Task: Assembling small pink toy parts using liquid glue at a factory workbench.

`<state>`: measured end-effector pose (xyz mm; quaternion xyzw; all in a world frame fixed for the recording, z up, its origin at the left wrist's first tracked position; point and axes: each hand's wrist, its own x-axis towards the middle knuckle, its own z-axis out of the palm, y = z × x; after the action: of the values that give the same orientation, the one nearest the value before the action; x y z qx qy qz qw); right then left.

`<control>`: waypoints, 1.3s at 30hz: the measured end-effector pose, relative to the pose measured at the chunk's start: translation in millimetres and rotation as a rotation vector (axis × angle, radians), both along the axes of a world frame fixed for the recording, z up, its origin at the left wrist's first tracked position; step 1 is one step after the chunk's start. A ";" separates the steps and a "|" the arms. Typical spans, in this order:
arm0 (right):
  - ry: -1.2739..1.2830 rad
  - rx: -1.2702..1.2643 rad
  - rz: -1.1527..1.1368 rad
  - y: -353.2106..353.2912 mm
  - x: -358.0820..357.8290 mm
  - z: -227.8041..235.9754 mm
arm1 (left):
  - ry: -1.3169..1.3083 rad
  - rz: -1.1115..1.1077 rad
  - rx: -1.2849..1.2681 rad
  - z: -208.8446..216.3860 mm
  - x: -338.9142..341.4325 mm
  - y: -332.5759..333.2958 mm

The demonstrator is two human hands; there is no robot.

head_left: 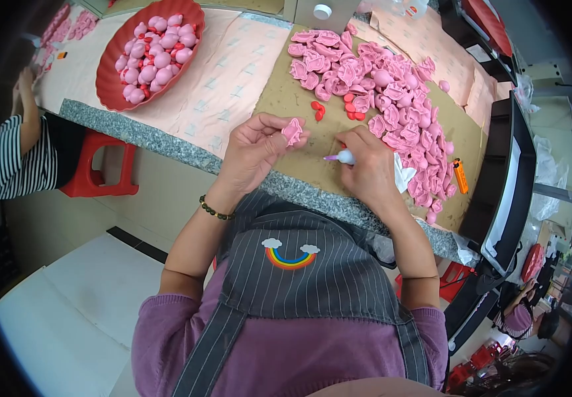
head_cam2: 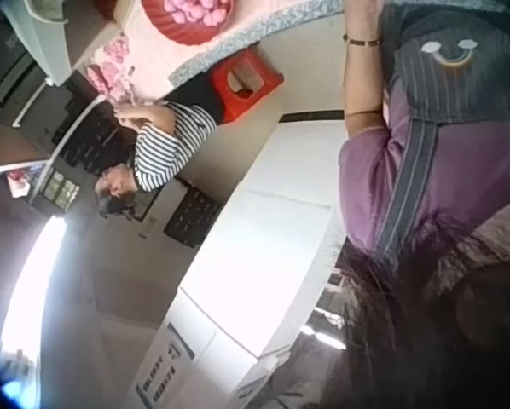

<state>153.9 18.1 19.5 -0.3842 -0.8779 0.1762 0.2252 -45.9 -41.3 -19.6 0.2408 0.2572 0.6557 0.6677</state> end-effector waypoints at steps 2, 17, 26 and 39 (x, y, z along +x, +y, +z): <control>0.061 -0.059 -0.028 -1.9 7.4 -1.0 | 0.017 -0.016 0.013 -0.4 1.5 0.6; 0.973 -1.083 -0.267 -18.2 24.5 -3.0 | -0.172 -0.252 -0.091 1.7 54.2 0.6; 1.147 -0.992 -0.271 -31.5 23.2 -9.7 | -0.163 -0.189 -0.100 3.7 58.7 -0.3; 0.768 -0.594 -0.245 -33.3 14.4 -7.4 | 0.313 -0.047 0.050 15.1 54.0 2.6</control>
<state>168.3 -15.3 12.1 -0.4395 -0.5920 0.5193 0.4321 8.0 -38.7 -4.4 0.3625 0.3362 0.6005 0.6285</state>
